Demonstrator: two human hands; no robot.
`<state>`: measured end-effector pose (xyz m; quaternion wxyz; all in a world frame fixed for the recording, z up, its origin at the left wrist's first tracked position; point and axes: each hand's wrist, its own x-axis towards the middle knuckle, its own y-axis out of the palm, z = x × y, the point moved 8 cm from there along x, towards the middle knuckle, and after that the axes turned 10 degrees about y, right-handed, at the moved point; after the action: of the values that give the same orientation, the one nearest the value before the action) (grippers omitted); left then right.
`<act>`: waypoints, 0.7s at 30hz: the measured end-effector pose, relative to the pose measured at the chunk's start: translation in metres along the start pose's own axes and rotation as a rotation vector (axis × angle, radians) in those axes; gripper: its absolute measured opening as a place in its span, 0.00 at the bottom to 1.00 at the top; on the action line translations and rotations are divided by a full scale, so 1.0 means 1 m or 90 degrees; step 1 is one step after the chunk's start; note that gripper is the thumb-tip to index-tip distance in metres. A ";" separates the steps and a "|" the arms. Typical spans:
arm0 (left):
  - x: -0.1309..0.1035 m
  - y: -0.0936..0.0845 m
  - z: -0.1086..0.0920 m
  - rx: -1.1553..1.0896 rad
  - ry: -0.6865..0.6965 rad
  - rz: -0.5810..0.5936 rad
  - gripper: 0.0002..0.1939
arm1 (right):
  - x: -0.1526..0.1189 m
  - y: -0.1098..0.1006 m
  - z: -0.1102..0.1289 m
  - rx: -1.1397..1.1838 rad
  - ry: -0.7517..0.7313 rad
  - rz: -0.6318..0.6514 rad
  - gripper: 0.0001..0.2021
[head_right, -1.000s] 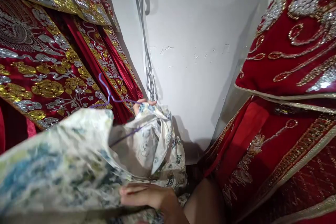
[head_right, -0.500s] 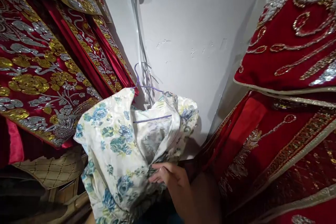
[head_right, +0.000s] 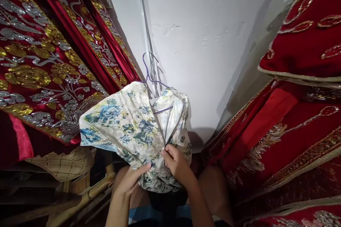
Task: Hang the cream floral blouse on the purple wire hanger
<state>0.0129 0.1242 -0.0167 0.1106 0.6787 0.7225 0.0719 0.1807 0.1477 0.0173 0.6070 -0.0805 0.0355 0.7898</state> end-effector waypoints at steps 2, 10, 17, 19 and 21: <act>0.006 -0.008 0.005 0.008 0.016 -0.048 0.28 | -0.001 0.002 0.003 -0.005 -0.021 0.000 0.19; -0.028 -0.026 -0.014 0.236 0.468 -0.479 0.22 | -0.012 0.002 -0.019 0.032 0.011 -0.116 0.15; -0.009 0.045 0.006 0.312 0.362 -0.032 0.07 | -0.008 0.018 0.001 0.042 0.010 -0.065 0.14; -0.003 0.048 0.004 0.330 0.348 0.012 0.10 | 0.001 0.010 0.018 0.052 0.013 -0.083 0.16; 0.002 0.053 0.001 0.371 0.342 0.066 0.10 | 0.015 -0.002 0.046 0.064 -0.001 -0.109 0.19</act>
<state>0.0642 0.1300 -0.0048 -0.2829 0.6743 0.6807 0.0444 0.1752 0.1692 0.0599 0.6758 -0.0522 0.0679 0.7321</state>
